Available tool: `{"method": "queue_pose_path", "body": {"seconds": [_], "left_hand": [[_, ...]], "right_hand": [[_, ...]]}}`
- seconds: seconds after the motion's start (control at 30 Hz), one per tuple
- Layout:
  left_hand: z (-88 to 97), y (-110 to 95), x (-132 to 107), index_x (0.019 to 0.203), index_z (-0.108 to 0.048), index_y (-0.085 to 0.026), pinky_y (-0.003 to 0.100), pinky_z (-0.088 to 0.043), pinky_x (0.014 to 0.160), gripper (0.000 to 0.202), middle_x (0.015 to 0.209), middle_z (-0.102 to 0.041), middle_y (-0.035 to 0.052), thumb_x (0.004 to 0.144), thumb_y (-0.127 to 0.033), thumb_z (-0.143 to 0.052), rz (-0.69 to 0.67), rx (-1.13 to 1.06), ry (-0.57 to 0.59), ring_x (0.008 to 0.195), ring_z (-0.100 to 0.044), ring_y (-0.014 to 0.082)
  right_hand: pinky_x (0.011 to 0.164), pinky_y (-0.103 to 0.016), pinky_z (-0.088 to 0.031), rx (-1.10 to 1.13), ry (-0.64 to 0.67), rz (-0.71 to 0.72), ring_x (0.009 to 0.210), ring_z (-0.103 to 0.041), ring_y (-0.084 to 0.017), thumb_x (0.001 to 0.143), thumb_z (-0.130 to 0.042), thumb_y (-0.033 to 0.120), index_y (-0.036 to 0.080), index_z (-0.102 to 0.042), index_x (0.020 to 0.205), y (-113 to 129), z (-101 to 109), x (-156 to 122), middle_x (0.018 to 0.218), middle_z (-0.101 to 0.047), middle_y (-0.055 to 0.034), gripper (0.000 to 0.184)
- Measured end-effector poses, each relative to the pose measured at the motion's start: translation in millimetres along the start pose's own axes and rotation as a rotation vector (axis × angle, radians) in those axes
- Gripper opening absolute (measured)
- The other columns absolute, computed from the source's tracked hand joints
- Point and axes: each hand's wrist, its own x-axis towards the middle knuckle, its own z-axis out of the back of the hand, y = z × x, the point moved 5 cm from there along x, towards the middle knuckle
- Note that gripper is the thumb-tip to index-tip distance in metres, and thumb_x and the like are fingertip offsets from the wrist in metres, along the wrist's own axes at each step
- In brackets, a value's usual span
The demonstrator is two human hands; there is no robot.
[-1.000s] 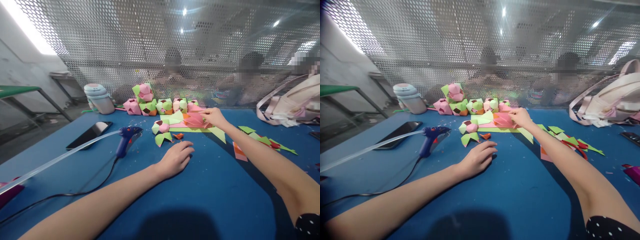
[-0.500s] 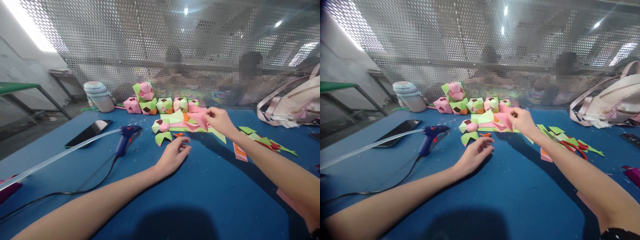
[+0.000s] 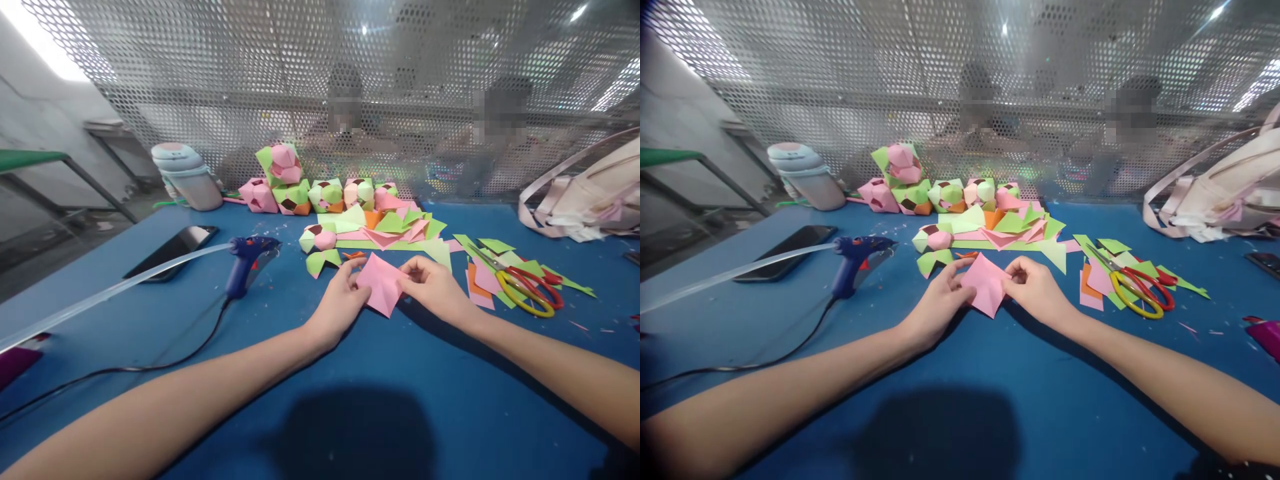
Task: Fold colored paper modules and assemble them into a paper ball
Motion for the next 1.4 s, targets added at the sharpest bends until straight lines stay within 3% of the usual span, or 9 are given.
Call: {"method": "queue_pose_path", "body": {"seconds": [0.13,0.27,0.6,0.73,0.83,0.93,1.17,1.3,1.4], "left_hand": [[-4.9,-3.2,-2.3,0.121,-0.046,-0.018,0.025,-0.052,0.062,0.053,0.097,-0.068,0.0065,0.07,-0.002,-0.045,-0.02,-0.01,0.054,0.074,-0.065,0.0148],[-8.6,-7.0,-5.7,0.113,-0.055,-0.016,0.027,-0.053,0.071,0.041,0.105,-0.068,0.0065,0.074,-0.006,-0.05,-0.025,-0.016,0.08,0.082,-0.065,0.0152],[-6.2,6.3,-3.4,0.096,-0.063,-0.016,0.026,-0.049,0.066,0.021,0.082,-0.068,0.0021,0.077,-0.019,-0.055,0.07,-0.064,0.106,0.07,-0.062,0.0133],[0.0,-0.8,-0.5,0.092,-0.066,-0.017,0.027,-0.047,0.065,0.018,0.078,-0.068,0.0019,0.08,-0.02,-0.054,-0.053,0.272,0.101,0.069,-0.06,0.0146],[5.1,-10.6,2.9,0.089,-0.069,-0.019,0.032,-0.047,0.075,0.018,0.083,-0.069,0.0024,0.081,-0.016,-0.053,-0.261,0.617,0.059,0.079,-0.06,0.0175],[8.1,-13.7,7.1,0.083,-0.069,-0.019,0.036,-0.046,0.081,0.018,0.083,-0.069,0.0025,0.078,-0.01,-0.054,-0.382,0.783,0.03,0.085,-0.059,0.0196],[6.4,-13.9,12.7,0.073,-0.064,-0.018,0.034,-0.046,0.074,0.016,0.075,-0.067,0.0019,0.074,-0.004,-0.055,-0.427,0.862,0.054,0.074,-0.057,0.0176],[7.8,-12.4,14.3,0.08,-0.066,-0.017,0.033,-0.047,0.074,0.015,0.08,-0.069,0.0028,0.077,-0.008,-0.054,-0.378,0.825,0.052,0.077,-0.06,0.0178],[10.4,-9.9,15.7,0.085,-0.066,-0.017,0.032,-0.048,0.075,0.015,0.081,-0.069,0.0035,0.079,-0.011,-0.054,-0.326,0.802,0.035,0.079,-0.061,0.018]], "right_hand": [[0.063,-0.028,-0.052,0.103,0.001,-0.045,0.068,-0.064,-0.014,0.074,-0.062,0.02,0.02,-0.056,0.095,-7.0,-1.7,0.1,0.081,-0.067,-0.0011,0.022],[0.071,-0.029,-0.051,0.001,-0.002,0.005,0.078,-0.063,-0.015,0.075,-0.063,0.023,0.021,-0.062,0.097,0.7,-3.5,-1.6,0.095,-0.069,-0.0024,0.022],[0.069,-0.028,-0.048,-0.012,0.066,0.054,0.074,-0.06,-0.015,0.077,-0.061,0.024,0.021,-0.066,0.094,-1.9,-3.4,-5.2,0.085,-0.068,0.0001,0.017],[0.062,-0.025,-0.044,-0.057,0.111,0.056,0.066,-0.055,-0.013,0.076,-0.059,0.021,0.02,-0.064,0.085,-4.1,-2.4,-2.1,0.075,-0.063,0.002,0.01],[0.057,-0.023,-0.039,-0.144,0.12,0.083,0.062,-0.05,-0.012,0.074,-0.057,0.018,0.019,-0.061,0.078,-7.5,-1.3,0.7,0.069,-0.057,0.0038,0.006],[0.057,-0.023,-0.037,-0.21,0.129,0.094,0.062,-0.048,-0.011,0.074,-0.056,0.016,0.019,-0.061,0.08,-12.2,-2.3,2.4,0.07,-0.057,0.0038,0.009],[0.074,-0.027,-0.044,-0.142,0.114,0.153,0.084,-0.058,-0.015,0.073,-0.06,0.016,0.02,-0.062,0.101,-9.0,-7.6,6.6,0.097,-0.065,-0.0011,0.029],[0.064,-0.025,-0.042,-0.157,0.082,0.149,0.071,-0.056,-0.013,0.076,-0.057,0.016,0.019,-0.064,0.084,-14.2,-7.2,9.0,0.079,-0.065,0.0009,0.012],[0.071,-0.028,-0.042,-0.245,0.061,0.254,0.075,-0.057,-0.014,0.074,-0.055,0.008,0.019,-0.064,0.077,-15.0,-6.2,7.6,0.079,-0.066,0.0003,0.015]]}}
